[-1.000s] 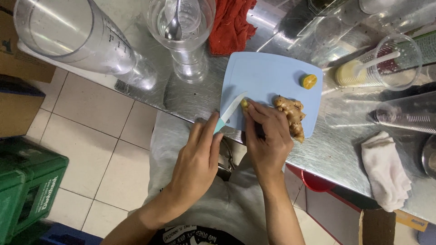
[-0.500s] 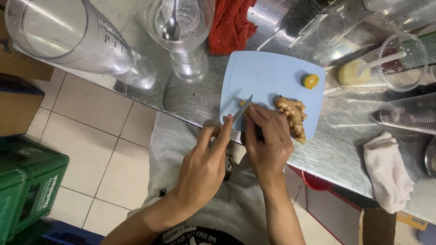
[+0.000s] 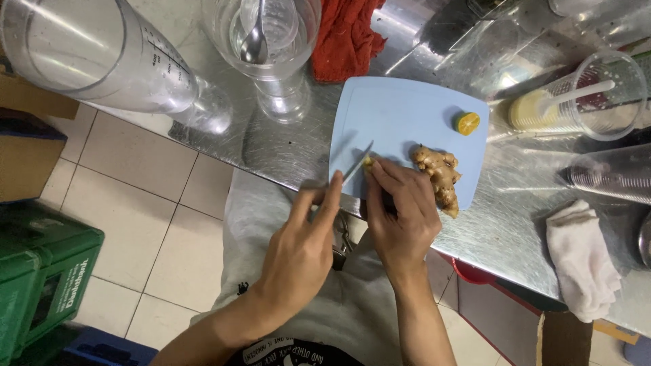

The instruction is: The person slices ginger on a blue cutting board using a knife, then transfers the pieces into a clear plastic cup. They pour hot water from a metal pitcher into the cup and stir the mixture with a spoon.

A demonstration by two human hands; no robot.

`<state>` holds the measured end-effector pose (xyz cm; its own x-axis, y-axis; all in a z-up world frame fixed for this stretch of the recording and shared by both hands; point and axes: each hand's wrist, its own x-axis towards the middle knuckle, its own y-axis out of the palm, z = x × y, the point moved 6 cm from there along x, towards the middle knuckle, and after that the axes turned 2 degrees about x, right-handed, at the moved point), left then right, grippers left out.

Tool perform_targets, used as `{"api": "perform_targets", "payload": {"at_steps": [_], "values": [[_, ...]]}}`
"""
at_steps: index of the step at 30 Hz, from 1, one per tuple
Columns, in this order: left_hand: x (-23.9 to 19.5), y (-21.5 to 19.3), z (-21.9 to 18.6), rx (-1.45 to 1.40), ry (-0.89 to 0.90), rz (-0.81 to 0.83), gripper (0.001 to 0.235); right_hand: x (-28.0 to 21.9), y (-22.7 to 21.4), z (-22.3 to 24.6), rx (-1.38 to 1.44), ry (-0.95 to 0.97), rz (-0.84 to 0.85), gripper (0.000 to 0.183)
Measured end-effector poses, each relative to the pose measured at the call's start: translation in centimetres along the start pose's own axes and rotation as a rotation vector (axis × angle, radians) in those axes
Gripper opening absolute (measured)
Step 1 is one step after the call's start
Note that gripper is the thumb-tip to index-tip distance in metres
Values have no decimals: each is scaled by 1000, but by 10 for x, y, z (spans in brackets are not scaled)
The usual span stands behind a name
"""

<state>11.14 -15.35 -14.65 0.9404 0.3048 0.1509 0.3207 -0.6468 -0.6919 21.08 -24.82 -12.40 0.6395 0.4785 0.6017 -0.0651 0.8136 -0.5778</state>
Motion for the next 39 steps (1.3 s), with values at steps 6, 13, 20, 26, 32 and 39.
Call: {"api": "perform_targets", "payload": {"at_steps": [6, 13, 20, 26, 32, 39], "values": [[0, 0, 8, -43, -55, 16, 64, 0, 0, -1, -2, -3, -2, 14], [-3, 3, 4, -45, -45, 42, 70, 0, 0, -1, 23, 11, 3, 13], [-5, 3, 3, 20, -54, 50, 68, 0, 1, 0, 2, 8, -3, 13], [-4, -1, -1, 6, -29, 50, 69, 0, 1, -1, 11, 1, -3, 12], [-4, -1, 0, -1, -31, 54, 69, -1, 1, -1, 23, 0, -7, 14], [-5, 0, 1, -4, -50, 72, 68, -2, 1, -2, 21, -1, 2, 14]]}}
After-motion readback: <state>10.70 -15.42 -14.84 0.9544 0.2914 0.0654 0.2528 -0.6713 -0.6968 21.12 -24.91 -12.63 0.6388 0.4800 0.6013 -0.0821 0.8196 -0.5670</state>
